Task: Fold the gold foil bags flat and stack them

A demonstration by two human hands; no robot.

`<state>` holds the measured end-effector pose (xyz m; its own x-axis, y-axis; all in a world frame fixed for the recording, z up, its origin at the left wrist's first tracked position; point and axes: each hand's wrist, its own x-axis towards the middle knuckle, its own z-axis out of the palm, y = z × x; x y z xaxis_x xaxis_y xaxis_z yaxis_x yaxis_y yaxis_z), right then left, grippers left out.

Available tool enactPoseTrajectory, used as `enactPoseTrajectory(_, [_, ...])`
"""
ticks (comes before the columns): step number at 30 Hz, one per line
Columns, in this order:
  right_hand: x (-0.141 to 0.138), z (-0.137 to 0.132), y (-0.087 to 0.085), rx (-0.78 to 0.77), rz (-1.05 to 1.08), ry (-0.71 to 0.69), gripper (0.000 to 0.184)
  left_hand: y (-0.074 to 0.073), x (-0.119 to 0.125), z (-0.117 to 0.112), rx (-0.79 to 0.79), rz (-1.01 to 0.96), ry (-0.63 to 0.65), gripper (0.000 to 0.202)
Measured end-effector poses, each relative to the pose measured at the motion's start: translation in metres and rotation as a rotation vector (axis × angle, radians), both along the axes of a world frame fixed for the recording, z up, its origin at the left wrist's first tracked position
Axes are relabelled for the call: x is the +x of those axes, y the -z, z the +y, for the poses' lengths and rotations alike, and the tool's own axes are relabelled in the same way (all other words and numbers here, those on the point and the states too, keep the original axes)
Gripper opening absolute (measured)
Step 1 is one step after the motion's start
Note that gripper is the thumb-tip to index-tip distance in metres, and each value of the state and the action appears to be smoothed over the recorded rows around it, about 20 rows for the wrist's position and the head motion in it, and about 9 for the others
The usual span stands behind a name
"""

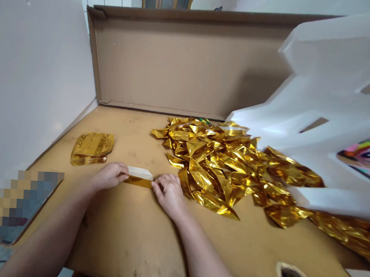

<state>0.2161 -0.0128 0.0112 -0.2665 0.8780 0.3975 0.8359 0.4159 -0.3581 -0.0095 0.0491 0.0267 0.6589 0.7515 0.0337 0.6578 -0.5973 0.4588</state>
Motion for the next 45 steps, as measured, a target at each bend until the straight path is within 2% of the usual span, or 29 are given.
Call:
enactPoseTrajectory(5, [-0.013,-0.009,-0.005,0.179,0.009,-0.011,0.027,0.000,0.003,-0.001,0.026,0.055,-0.030,0.020])
enactPoseTrajectory(9, [-0.023,-0.015,-0.007,0.195,-0.029,-0.142,0.023,0.002,0.003,-0.001,0.052,0.087,-0.051,0.020])
enactPoseTrajectory(12, [-0.029,-0.017,-0.002,0.130,-0.105,-0.224,0.028,0.003,0.003,-0.001,0.054,0.104,-0.083,0.021])
enactPoseTrajectory(17, [-0.035,-0.017,0.011,-0.057,-0.304,-0.265,0.046,-0.001,0.003,-0.002,0.040,0.140,-0.139,0.023])
enactPoseTrajectory(21, [-0.032,-0.017,0.017,-0.174,-0.341,-0.238,0.056,-0.002,0.000,-0.002,0.033,0.162,-0.162,0.021])
enactPoseTrajectory(25, [-0.023,-0.016,0.020,-0.208,-0.310,-0.183,0.060,0.001,-0.003,0.001,0.056,0.145,-0.180,0.019])
enactPoseTrajectory(29, [-0.015,-0.012,0.023,-0.225,-0.330,-0.119,0.063,0.003,0.000,0.001,0.125,0.116,-0.192,0.025])
enactPoseTrajectory(31, [-0.011,-0.010,0.024,-0.217,-0.335,-0.094,0.064,0.005,0.007,-0.003,0.170,0.081,-0.146,0.025])
enactPoseTrajectory(34, [-0.005,-0.006,0.025,-0.206,-0.343,-0.075,0.065,0.010,0.020,-0.012,0.211,0.021,0.026,0.026])
enactPoseTrajectory(36, [0.000,-0.003,0.025,-0.200,-0.350,-0.064,0.065,0.015,0.028,-0.018,0.215,0.027,0.113,0.034])
enactPoseTrajectory(40, [0.007,0.000,0.023,-0.216,-0.361,-0.040,0.068,0.026,0.035,-0.026,0.108,0.135,0.139,0.057])
enactPoseTrajectory(45, [0.006,0.000,0.020,-0.171,-0.354,-0.041,0.069,0.031,0.034,-0.026,0.075,0.167,0.161,0.064])
